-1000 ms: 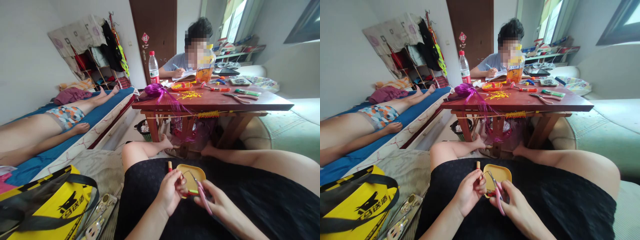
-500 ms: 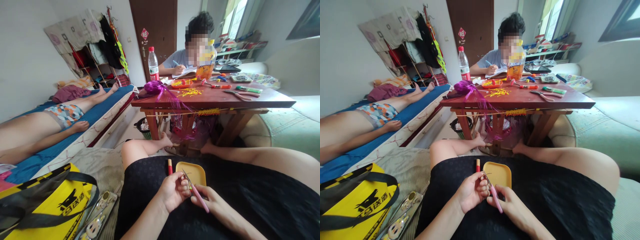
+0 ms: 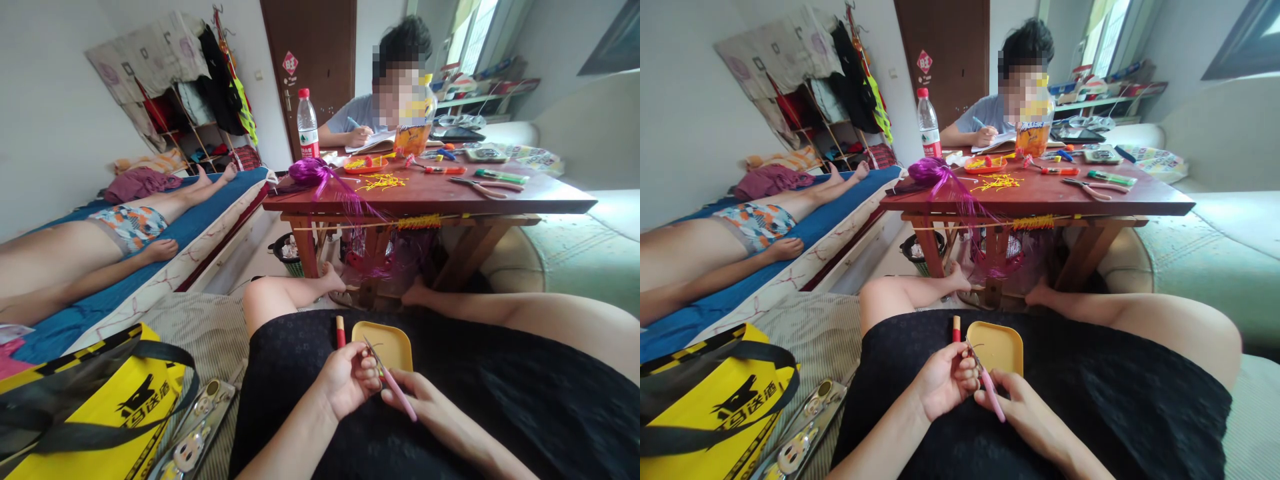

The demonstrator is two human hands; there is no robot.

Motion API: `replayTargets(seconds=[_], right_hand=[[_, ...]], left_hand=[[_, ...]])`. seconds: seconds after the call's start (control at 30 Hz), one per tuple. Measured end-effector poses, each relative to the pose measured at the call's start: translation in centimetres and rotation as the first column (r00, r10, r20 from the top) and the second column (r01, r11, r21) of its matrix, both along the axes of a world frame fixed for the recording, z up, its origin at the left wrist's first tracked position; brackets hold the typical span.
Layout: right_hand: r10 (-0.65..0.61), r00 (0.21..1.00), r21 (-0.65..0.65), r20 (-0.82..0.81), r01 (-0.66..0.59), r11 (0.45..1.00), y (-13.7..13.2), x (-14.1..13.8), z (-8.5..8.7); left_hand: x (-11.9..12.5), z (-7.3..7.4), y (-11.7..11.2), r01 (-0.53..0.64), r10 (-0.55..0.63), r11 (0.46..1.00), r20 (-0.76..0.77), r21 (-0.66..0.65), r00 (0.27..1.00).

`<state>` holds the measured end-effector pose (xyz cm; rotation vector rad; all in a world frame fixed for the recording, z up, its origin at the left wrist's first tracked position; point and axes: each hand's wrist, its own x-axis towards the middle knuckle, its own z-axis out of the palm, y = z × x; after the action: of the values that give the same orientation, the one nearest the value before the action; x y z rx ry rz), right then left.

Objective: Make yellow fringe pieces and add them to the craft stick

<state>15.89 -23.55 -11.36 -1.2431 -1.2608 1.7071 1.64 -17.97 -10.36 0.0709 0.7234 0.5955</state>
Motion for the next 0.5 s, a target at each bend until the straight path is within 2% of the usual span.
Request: replayTargets(seconds=[0.13,0.37,0.5], right_hand=[[-0.013,0.999,-0.056,-0.034,0.012,0.998,0.1,-0.2,-0.4],[-0.090,0.995,-0.294,0.038,0.097,0.951,1.2,-0.8,-3.2],[-0.094,0.986,-0.405,0.136,0.142,0.904,2.0,-1.1,-4.9]], left_hand=[[0.1,-1.0,0.4,-0.006,0.006,1.000,-0.036,-0.017,0.999],[1.0,-5.6,2.9,0.005,-0.025,0.994,-0.185,-0.106,0.982],[1.7,-7.4,4.0,0.010,-0.045,0.990,-0.257,-0.138,0.965]])
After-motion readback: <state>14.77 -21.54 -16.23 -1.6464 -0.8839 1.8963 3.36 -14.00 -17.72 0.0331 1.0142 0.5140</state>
